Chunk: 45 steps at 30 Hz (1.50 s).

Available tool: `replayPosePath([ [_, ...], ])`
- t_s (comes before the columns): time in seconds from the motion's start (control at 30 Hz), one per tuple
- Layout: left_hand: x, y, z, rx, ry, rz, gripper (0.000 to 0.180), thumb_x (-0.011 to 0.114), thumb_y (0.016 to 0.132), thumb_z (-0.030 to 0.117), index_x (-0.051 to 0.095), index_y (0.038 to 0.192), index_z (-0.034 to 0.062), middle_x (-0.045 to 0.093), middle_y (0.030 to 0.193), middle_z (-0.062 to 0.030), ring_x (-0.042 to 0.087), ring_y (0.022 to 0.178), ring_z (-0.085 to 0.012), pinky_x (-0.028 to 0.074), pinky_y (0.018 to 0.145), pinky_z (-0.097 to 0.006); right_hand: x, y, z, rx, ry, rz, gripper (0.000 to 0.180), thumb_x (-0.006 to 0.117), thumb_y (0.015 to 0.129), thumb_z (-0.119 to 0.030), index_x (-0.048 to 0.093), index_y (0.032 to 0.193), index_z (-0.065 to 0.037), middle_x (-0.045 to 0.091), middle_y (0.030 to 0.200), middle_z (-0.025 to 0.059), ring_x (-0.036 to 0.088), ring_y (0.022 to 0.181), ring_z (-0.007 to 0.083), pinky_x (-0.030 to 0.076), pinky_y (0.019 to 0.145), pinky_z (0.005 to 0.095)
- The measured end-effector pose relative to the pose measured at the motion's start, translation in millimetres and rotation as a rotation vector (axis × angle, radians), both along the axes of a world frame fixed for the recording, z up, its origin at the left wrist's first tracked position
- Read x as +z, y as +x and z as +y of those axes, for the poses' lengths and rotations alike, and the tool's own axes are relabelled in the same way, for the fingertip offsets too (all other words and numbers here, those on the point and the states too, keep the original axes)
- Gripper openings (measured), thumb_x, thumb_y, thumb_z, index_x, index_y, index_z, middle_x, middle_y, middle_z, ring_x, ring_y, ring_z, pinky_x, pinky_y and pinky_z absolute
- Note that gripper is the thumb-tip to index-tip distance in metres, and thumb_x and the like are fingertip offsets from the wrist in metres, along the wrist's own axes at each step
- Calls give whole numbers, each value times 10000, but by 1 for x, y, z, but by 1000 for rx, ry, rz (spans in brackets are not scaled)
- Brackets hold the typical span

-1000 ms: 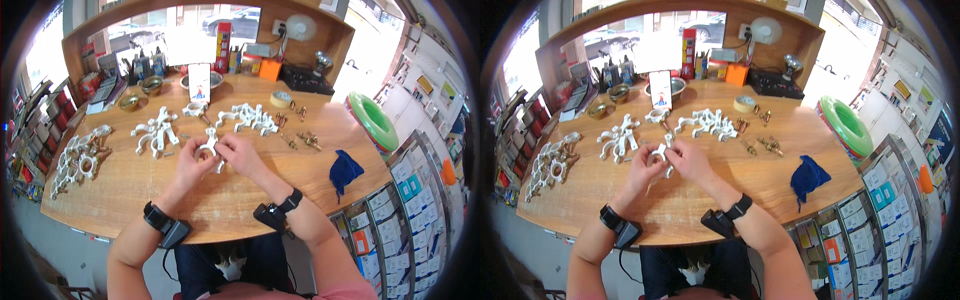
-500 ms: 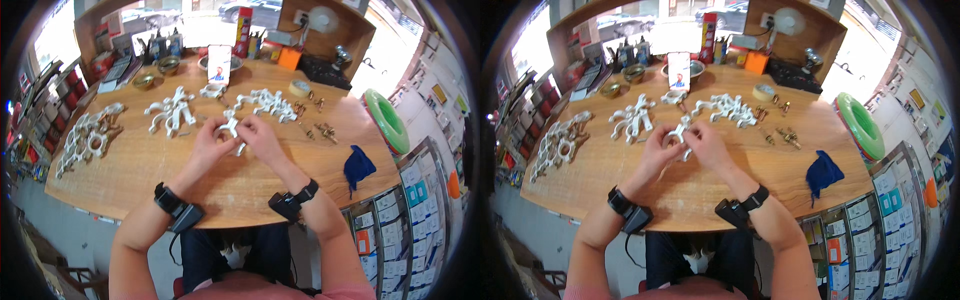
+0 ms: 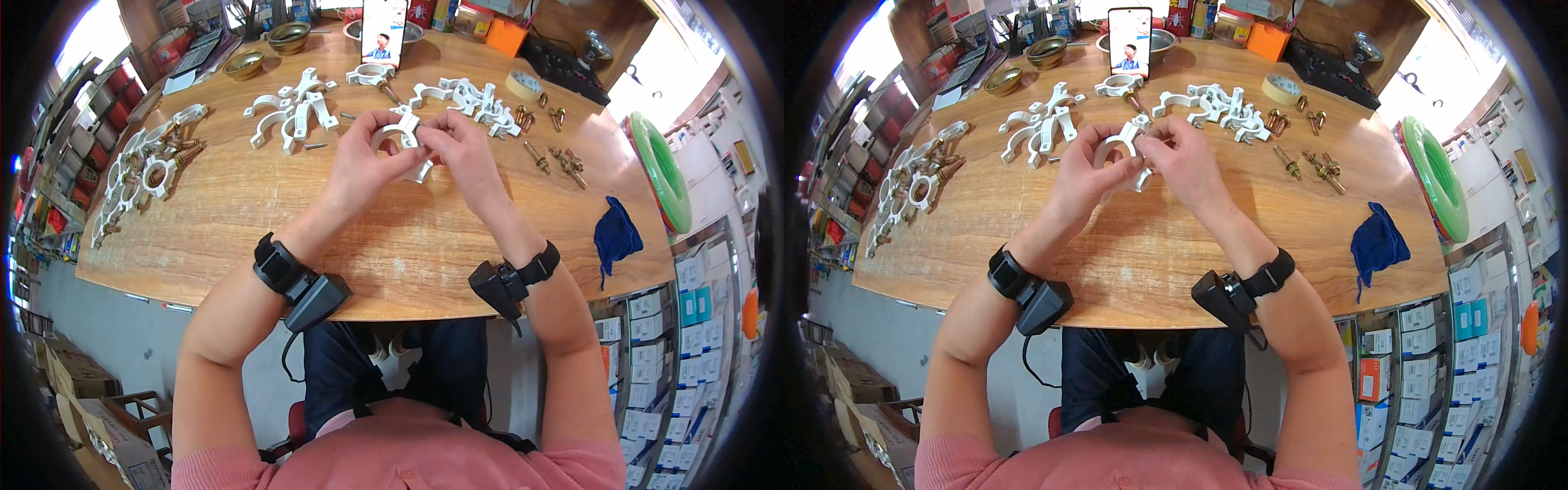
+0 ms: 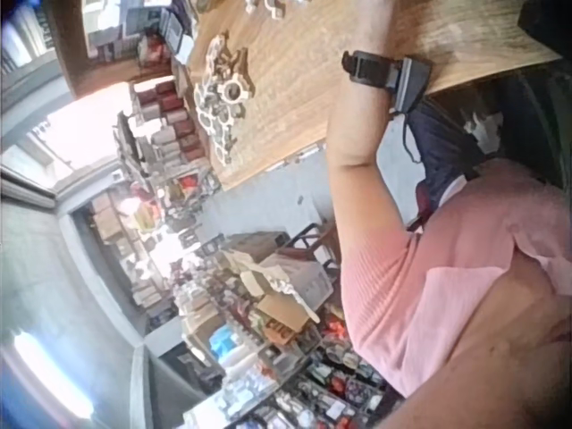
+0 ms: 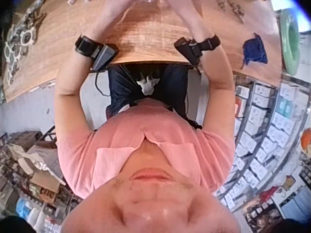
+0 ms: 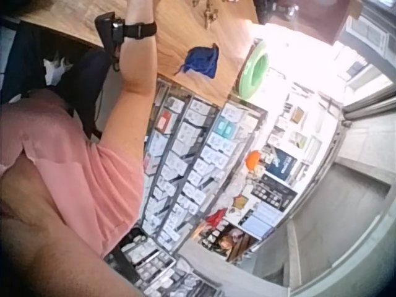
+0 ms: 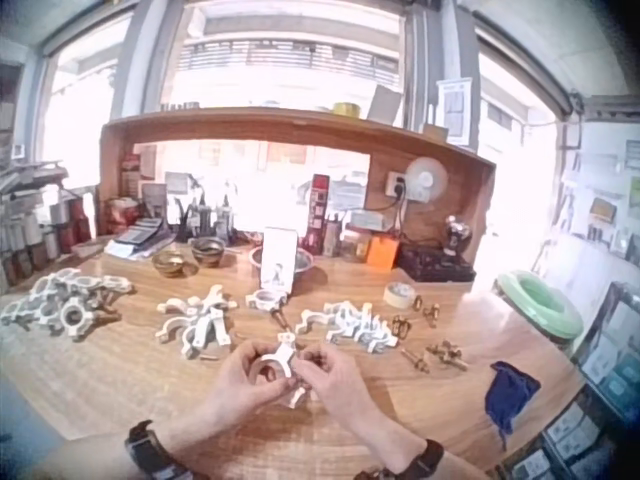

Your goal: The person assembles white plastic hardware components by hand, inserting brass bolts and securing them with nuts and washers at a wooden workstation.

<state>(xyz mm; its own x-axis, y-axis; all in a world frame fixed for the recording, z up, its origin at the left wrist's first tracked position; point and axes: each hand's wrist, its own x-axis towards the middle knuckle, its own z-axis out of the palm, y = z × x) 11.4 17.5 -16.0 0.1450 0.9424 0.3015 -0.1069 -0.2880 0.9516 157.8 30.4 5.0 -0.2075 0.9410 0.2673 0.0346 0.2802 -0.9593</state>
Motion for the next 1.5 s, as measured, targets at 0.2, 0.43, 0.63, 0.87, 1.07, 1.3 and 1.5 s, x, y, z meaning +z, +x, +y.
replayPosePath([
  [0.2,-2,4,-4,59,100,39,453,691,639,103,435,989,-26,504,880,-35,437,694,-64,401,618,-190,1,3,3,-37,6,-19,169,559,749,-138,524,751,28,543,667,53,492,605,92,398,535,237],
  [0.43,-1,5,-3,34,57,-8,441,674,657,68,425,1008,-29,490,886,-29,427,702,-61,402,613,-183,-6,2,1,-27,25,-24,157,556,746,-133,516,744,19,530,655,39,485,624,94,400,561,237],
  [0.63,0,6,-3,49,32,-28,456,677,654,62,421,1020,-31,487,882,-24,420,698,-62,401,606,-180,0,-1,-1,-14,18,4,181,530,759,-151,513,711,22,522,628,42,479,611,91,387,549,236],
  [0.87,-2,5,-2,13,6,-46,450,671,675,70,418,1034,-25,496,867,-41,444,710,-66,408,610,-189,-7,5,6,11,-38,-40,192,565,766,-167,524,788,19,546,684,48,501,613,99,402,543,231],
  [1.07,11,-5,1,118,-182,-487,340,573,777,101,407,1065,32,517,896,-28,528,792,-125,449,661,-259,4,-7,-10,188,-14,-173,346,604,772,-297,518,874,22,559,688,65,520,624,114,420,559,259],
  [1.3,10,1,-8,104,-268,-633,409,503,831,176,320,1183,76,513,931,-42,537,832,-170,462,727,-309,-8,-14,-14,266,106,-497,333,621,735,-298,550,851,6,584,693,123,556,612,199,440,592,312],
  [1.5,12,-7,-2,18,-130,-685,359,572,793,124,400,1094,31,525,878,-52,536,823,-134,458,706,-282,-14,-6,-9,148,136,-419,255,564,778,-223,552,875,12,587,695,110,559,569,176,450,550,291],
])
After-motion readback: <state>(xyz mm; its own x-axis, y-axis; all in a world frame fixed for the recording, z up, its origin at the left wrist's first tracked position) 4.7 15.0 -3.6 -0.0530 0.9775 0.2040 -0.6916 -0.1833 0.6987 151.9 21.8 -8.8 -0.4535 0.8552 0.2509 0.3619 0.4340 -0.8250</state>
